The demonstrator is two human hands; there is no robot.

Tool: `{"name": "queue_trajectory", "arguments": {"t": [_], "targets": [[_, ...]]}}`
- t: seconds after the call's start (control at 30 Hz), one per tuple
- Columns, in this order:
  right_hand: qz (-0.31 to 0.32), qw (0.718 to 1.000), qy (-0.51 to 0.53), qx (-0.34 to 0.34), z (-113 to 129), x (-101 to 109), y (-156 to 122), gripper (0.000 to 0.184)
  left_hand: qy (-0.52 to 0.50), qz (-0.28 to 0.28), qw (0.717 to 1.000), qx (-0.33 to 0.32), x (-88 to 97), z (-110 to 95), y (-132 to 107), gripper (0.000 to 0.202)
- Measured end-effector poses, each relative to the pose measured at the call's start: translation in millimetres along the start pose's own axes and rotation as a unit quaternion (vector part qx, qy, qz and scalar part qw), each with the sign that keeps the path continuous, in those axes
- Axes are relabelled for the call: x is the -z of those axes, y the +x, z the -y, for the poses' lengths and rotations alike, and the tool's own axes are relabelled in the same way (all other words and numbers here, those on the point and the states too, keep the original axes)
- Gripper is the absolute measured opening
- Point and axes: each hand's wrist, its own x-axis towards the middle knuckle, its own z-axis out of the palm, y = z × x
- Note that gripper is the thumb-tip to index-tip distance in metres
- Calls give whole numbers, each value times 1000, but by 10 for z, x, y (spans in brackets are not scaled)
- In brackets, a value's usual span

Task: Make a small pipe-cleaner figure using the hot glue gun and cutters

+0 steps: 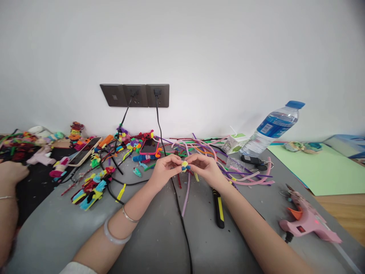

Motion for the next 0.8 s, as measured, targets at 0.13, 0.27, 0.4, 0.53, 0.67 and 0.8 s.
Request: {"name": "queue_trajectory", "arguments": {"t": [0.13,0.27,0.4,0.53,0.67,0.8], "targets": [[-6,1000,2,-1,-2,-23,-1,18,-2,-3,1000,-1,16,9,12,22],[-29,1000,-5,0,-32,-63,-2,22,0,-12,1000,10,53,45,30,21],[-45,999,-3,20,-69,-87,-2,23,13,-15,1000,9,75,71,34,20],[-55,997,23,42,-89,-102,1,23,43,-15,999,-19,67,48,26,18],[-59,997,23,42,-85,-105,1,26,90,1,995,-41,72,26,14,19],[-58,998,11,13,-84,-107,-6,31,123,24,991,-48,84,47,7,23]]}}
